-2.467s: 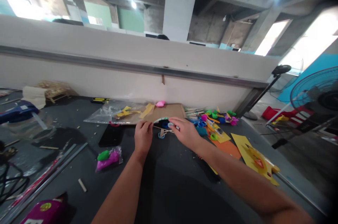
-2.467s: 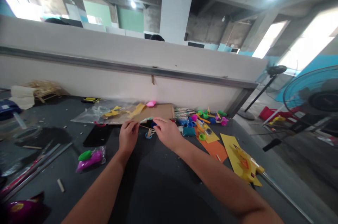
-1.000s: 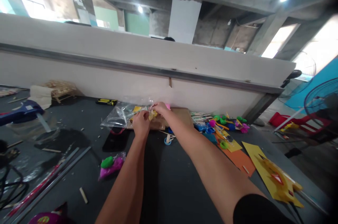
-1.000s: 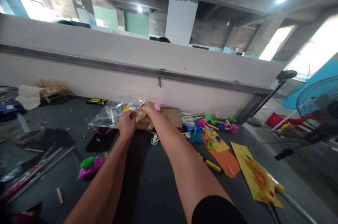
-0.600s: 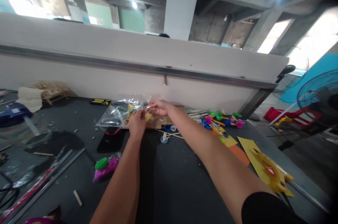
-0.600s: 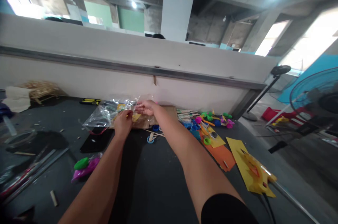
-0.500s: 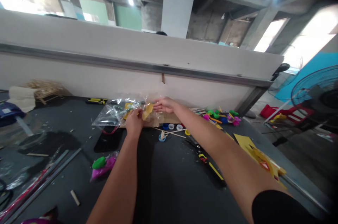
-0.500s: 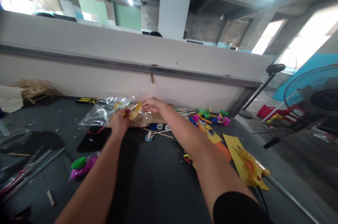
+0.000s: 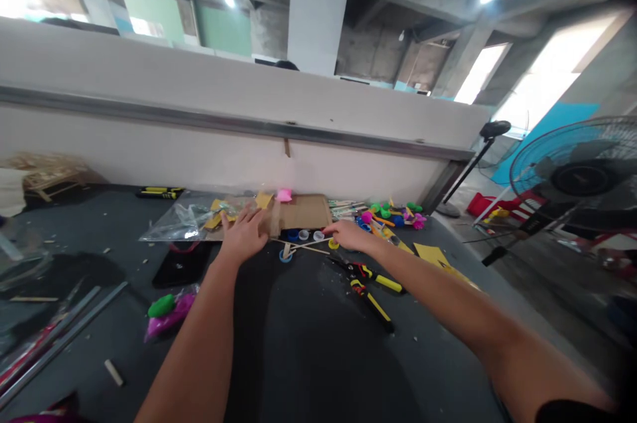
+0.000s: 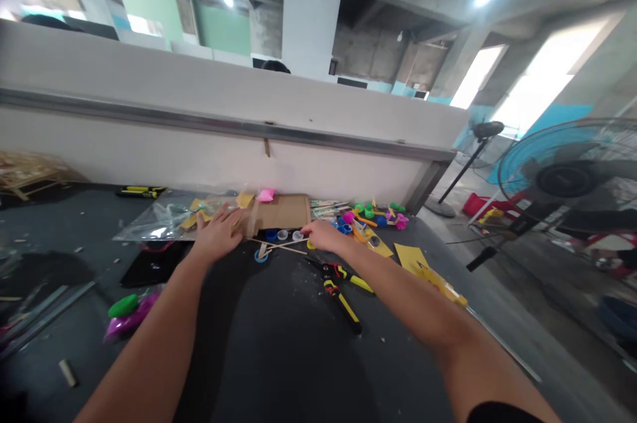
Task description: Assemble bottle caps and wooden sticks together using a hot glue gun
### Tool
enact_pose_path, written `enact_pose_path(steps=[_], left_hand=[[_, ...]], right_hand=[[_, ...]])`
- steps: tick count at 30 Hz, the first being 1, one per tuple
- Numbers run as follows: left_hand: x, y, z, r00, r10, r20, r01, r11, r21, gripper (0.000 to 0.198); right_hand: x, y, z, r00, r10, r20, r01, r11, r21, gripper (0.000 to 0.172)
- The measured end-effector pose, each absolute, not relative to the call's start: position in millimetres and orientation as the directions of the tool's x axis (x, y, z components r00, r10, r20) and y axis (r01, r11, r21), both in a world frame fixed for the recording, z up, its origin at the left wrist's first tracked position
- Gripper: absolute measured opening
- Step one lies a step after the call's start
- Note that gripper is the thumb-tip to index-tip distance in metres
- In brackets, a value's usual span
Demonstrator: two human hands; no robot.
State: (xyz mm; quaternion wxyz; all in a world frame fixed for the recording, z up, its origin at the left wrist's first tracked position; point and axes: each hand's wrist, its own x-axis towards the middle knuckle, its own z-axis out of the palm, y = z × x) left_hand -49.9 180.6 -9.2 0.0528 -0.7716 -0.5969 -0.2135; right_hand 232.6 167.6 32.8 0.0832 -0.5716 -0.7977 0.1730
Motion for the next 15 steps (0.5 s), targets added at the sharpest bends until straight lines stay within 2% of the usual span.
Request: enact_pose_path(steps=[5, 10, 13, 15], left_hand=[[-57.5, 175.0, -8.8, 0.249, 0.917, 0.312, 0.95, -0.293, 0.104, 0.077], [-59.4, 180.0, -9.7, 0.142, 0.866, 0.479, 0.952, -0.253, 0.175, 0.051], [-60.4, 185.1, -13.1, 0.1, 0.818, 0.566, 0.938, -0.268, 0.222, 0.036], [-60.9, 187.5, -15.6, 0.084, 0.791, 0.606, 0.93, -0.28, 0.237, 0.03]], right_hand=[[224.4, 175.5, 27.3, -0.317, 0.947, 0.06, 0.896, 0.319, -0.308, 0.046], [222.5, 175.1, 20.0, -0.396, 0.899, 0.188, 0.881, 0.43, -0.197, 0.042], [216.5, 177.0, 12.3, -0.46, 0.868, 0.189, 0.873, 0.481, -0.083, 0.032], [209.4, 181.0, 7.9, -0.438, 0.883, 0.167, 0.89, 0.452, -0.056, 0.027]])
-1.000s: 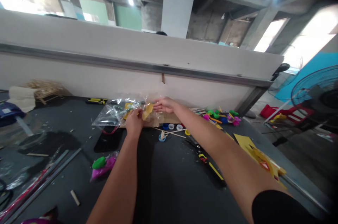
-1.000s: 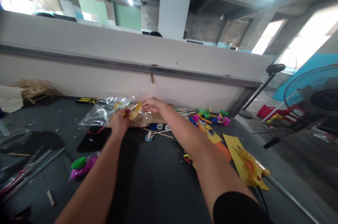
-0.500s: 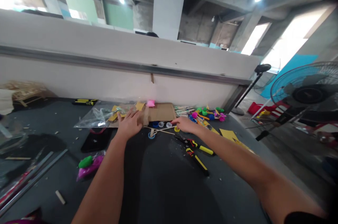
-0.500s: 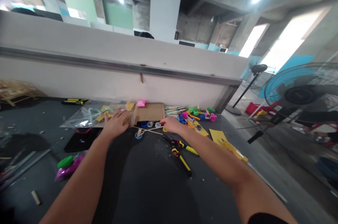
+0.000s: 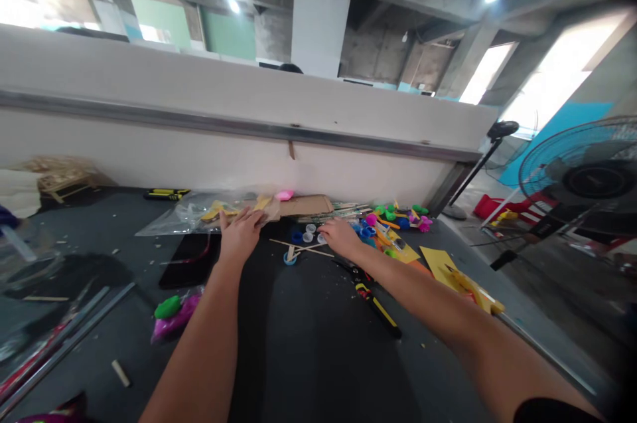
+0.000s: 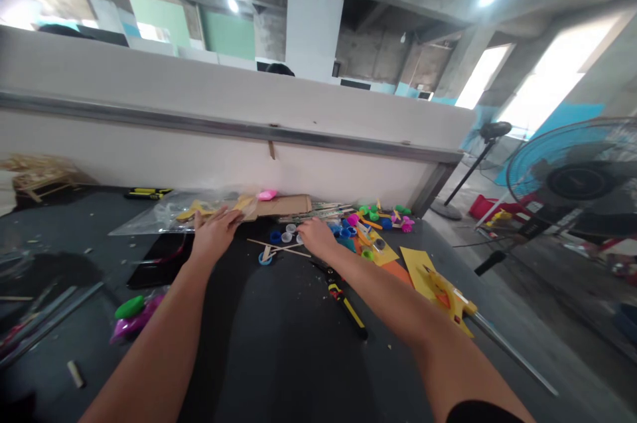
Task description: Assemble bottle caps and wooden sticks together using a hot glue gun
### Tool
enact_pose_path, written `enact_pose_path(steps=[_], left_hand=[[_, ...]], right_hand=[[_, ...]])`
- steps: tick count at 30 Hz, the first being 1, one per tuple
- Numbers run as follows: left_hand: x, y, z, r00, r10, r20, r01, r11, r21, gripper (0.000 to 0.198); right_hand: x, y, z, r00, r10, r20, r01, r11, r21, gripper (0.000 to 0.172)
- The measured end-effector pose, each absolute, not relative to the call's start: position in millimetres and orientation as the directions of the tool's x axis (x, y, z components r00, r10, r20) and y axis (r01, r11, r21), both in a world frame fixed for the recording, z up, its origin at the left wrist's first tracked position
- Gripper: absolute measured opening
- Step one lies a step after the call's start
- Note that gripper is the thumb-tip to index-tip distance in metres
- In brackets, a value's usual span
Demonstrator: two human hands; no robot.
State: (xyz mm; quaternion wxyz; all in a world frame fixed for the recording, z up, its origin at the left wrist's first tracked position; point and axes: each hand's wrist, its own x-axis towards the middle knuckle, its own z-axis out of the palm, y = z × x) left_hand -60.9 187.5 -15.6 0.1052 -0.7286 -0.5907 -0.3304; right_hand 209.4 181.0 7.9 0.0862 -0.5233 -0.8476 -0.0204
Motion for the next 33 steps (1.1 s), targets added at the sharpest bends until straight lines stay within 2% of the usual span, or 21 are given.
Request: enact_pose_path(steps=[4, 12, 17, 19, 21, 23, 24, 26, 28, 30, 33], left_hand=[[-60.5, 189.1, -17.4, 0.065, 0.757, 0.65, 0.926, -0.289, 0.244, 0.028], [-59.4, 189.5, -17.9, 0.053, 0.775, 0.63, 0.921, -0.281, 0.269, 0.028], [-61.9, 188.3, -18.5, 0.092, 0.851, 0.516, 0.905, -0.288, 0.314, 0.028], [-64.2, 187.8, -17.7, 0.122, 0.889, 0.441, 0.904, -0.283, 0.32, 0.03], [-66.4, 187.3, -16.1, 0.166, 0.915, 0.368, 0.906, -0.289, 0.309, 0.032], [-67.9, 186.6, -13.5, 0.213, 0.928, 0.305, 0.908, -0.303, 0.289, 0.035], [-68.1, 186.1, -11.9, 0.232, 0.932, 0.278, 0.908, -0.31, 0.282, 0.037], [-67.1, 185.0, -7.8, 0.25, 0.937, 0.243, 0.906, -0.315, 0.282, 0.044], [-63.9, 183.8, -3.2, 0.232, 0.945, 0.229, 0.904, -0.296, 0.308, 0.045], [-58.2, 182.9, 0.6, 0.163, 0.958, 0.237, 0.912, -0.238, 0.334, 0.046], [-46.6, 182.1, 1.3, -0.039, 0.927, 0.374, 0.941, -0.092, 0.325, 0.047]], right_hand=[[192.7, 192.7, 1.9, -0.347, 0.924, 0.162, 0.932, 0.359, -0.048, 0.025], [173.3, 204.2, -0.2, -0.232, 0.967, 0.106, 0.965, 0.242, -0.102, 0.021], [178.4, 189.7, 6.2, -0.255, 0.96, 0.115, 0.939, 0.275, -0.208, 0.019], [182.2, 178.5, 7.7, -0.263, 0.958, 0.117, 0.903, 0.287, -0.32, 0.021], [184.4, 166.8, 9.0, -0.236, 0.968, 0.086, 0.773, 0.24, -0.588, 0.023], [184.3, 156.6, 11.5, -0.224, 0.975, -0.013, 0.479, 0.098, -0.872, 0.023], [183.5, 152.3, 13.8, -0.245, 0.967, -0.072, 0.309, 0.007, -0.951, 0.023], [181.4, 145.7, 20.2, -0.325, 0.932, -0.16, 0.054, -0.151, -0.987, 0.021], [179.2, 141.3, 27.6, -0.396, 0.897, -0.195, -0.102, -0.254, -0.962, 0.022], [177.4, 139.0, 33.4, -0.431, 0.879, -0.205, -0.183, -0.308, -0.934, 0.022], [174.7, 140.6, 35.6, -0.413, 0.889, -0.196, -0.218, -0.306, -0.927, 0.022]])
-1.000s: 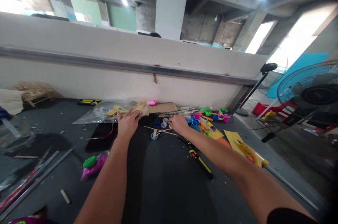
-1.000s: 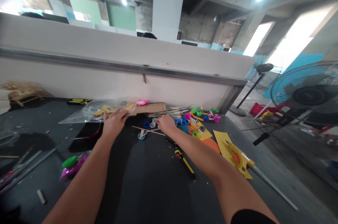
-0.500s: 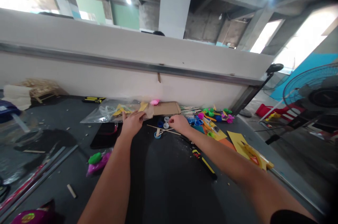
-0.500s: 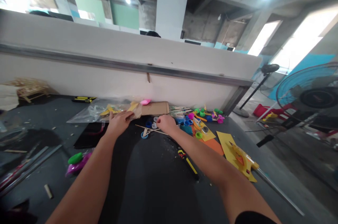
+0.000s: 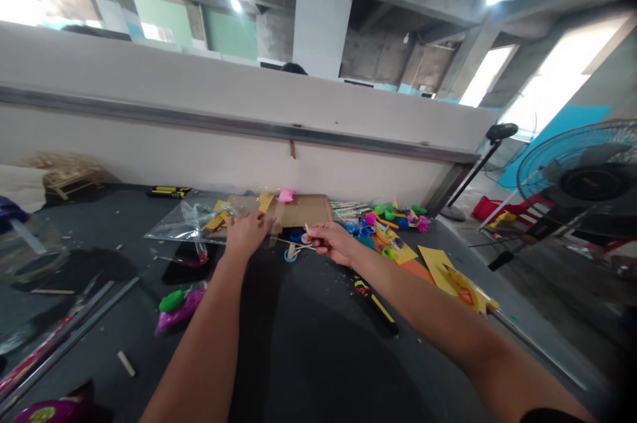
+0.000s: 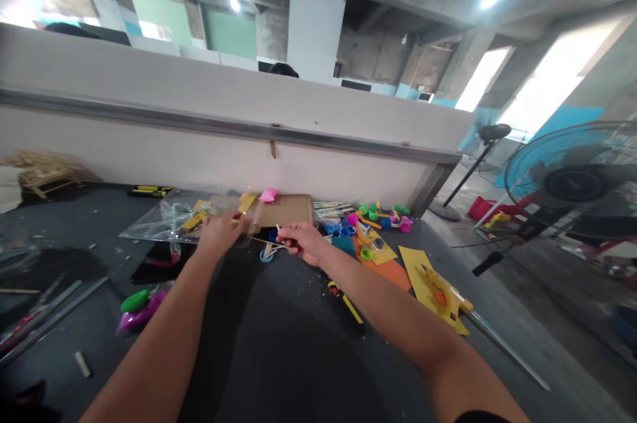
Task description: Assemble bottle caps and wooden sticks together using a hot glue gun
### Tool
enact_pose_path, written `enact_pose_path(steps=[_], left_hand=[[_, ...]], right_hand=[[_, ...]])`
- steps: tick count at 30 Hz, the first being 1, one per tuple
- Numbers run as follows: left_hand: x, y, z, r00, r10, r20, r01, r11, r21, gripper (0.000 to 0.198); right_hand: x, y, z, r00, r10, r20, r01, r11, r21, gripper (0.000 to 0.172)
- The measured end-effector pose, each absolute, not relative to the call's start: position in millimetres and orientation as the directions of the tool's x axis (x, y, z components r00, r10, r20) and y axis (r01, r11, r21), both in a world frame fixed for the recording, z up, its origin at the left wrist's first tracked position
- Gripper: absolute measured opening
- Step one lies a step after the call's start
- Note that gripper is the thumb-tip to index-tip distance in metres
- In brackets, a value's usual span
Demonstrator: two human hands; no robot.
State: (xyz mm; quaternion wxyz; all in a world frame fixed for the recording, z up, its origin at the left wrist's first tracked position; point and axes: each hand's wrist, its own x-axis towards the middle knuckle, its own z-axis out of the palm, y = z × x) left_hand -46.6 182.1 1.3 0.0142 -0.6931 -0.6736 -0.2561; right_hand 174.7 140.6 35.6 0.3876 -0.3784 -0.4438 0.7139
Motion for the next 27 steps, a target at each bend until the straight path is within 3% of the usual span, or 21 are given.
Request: enact_pose_path(steps=[2, 5, 10, 13, 16, 22, 27], left_hand=[[-39.6, 182.3, -2.5, -0.18, 0.851, 0.493, 0.947, 0.013, 0.322, 0.055], [-36.4, 184.0, -11.7, -0.253, 0.815, 0.521, 0.944, 0.089, 0.319, 0.067], [-50.8, 190.0, -21.1, -0.232, 0.872, 0.43, 0.932, 0.073, 0.355, 0.042], [-60.9, 193.9, -21.7, -0.243, 0.88, 0.408, 0.924, 0.082, 0.373, 0.028], [-67.5, 196.2, -22.2, -0.262, 0.871, 0.416, 0.923, 0.099, 0.373, 0.029], [-71.9, 193.1, -24.0, -0.246, 0.84, 0.484, 0.954, 0.12, 0.276, 0.035], [-76.4, 191.9, -22.8, -0.245, 0.877, 0.414, 0.931, 0.093, 0.354, 0.028]], right_hand=[[171.8, 146.0, 33.4, -0.351, 0.917, -0.192, -0.203, -0.274, -0.94, 0.02], [164.7, 159.3, 29.6, -0.255, 0.949, -0.185, -0.191, -0.237, -0.953, 0.017], [149.8, 179.3, 33.7, -0.228, 0.959, -0.169, -0.196, -0.215, -0.957, 0.017], [144.5, 182.5, 38.7, -0.297, 0.946, -0.128, -0.196, -0.192, -0.962, 0.027], [141.7, 181.6, 41.5, -0.359, 0.93, -0.083, -0.176, -0.155, -0.972, 0.034], [132.7, 184.5, 45.2, -0.283, 0.952, -0.114, -0.173, -0.167, -0.971, 0.023], [121.0, 189.3, 45.3, -0.222, 0.968, -0.113, -0.101, -0.138, -0.985, 0.022]])
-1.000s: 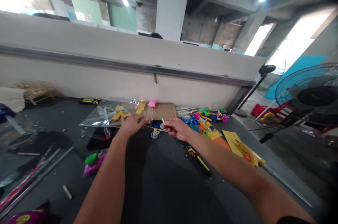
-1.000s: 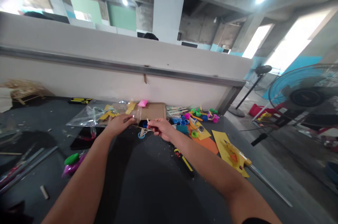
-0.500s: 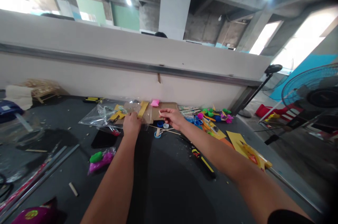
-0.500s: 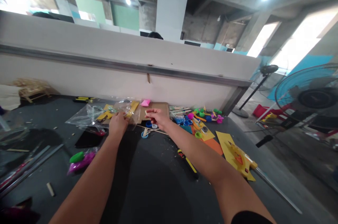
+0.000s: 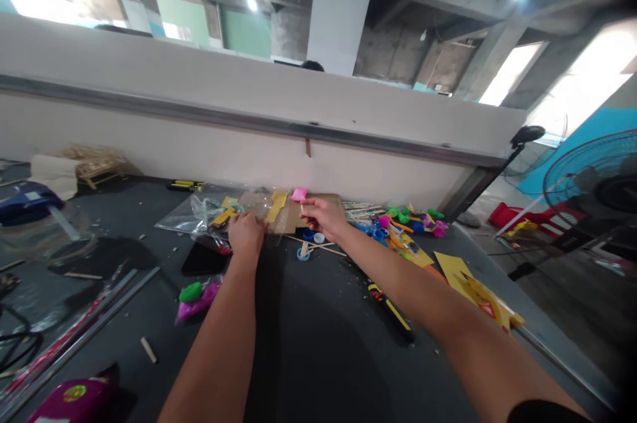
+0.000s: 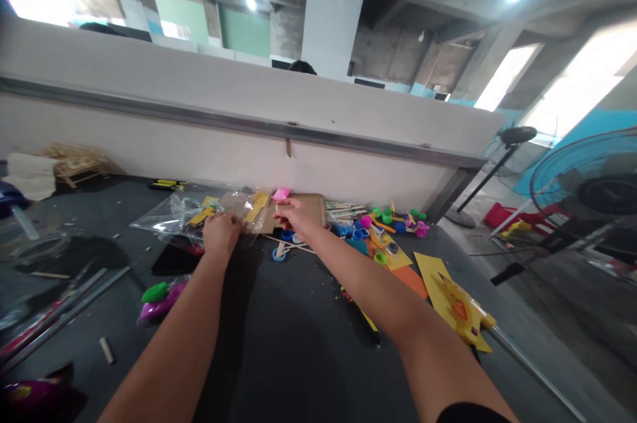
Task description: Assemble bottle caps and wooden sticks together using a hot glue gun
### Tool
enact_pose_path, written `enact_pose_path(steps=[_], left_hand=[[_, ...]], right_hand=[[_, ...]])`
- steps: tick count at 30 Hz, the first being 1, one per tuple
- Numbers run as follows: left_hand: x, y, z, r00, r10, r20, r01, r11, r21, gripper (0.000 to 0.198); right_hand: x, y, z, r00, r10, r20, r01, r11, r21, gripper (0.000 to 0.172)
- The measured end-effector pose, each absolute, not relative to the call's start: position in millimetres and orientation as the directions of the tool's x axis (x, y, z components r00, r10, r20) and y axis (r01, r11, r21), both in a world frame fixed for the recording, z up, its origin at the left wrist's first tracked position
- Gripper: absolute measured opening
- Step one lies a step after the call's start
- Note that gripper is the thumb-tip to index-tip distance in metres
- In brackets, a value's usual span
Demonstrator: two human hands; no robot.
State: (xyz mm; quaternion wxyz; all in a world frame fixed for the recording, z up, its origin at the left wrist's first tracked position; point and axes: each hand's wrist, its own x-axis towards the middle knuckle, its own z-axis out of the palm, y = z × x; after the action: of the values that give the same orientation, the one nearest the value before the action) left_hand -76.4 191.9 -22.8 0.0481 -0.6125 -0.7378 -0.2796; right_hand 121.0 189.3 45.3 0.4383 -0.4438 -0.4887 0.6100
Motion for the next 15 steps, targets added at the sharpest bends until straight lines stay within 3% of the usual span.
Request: enact_pose_path(steps=[6, 8, 11, 15], left_hand=[[-78.8, 193.1, -20.1, -0.293, 0.869, 0.398, 0.899, 0.109, 0.424, 0.03], [-76.5, 192.6, -16.8, -0.357, 0.853, 0.382, 0.872, 0.157, 0.464, 0.034], [-72.4, 191.4, -9.7, -0.418, 0.832, 0.365, 0.834, 0.192, 0.517, 0.039], [-69.0, 189.7, -1.4, -0.418, 0.823, 0.385, 0.818, 0.157, 0.553, 0.04]], right_hand=[[108.4, 195.1, 61.5, -0.227, 0.971, 0.08, 0.208, 0.129, -0.97, 0.015], [102.4, 200.5, 70.4, -0.256, 0.957, 0.14, 0.395, 0.235, -0.888, 0.015], [87.8, 212.2, 77.6, -0.288, 0.95, 0.119, 0.624, 0.28, -0.729, 0.008], [61.3, 228.9, 71.3, -0.334, 0.938, 0.091, 0.614, 0.29, -0.734, 0.011]])
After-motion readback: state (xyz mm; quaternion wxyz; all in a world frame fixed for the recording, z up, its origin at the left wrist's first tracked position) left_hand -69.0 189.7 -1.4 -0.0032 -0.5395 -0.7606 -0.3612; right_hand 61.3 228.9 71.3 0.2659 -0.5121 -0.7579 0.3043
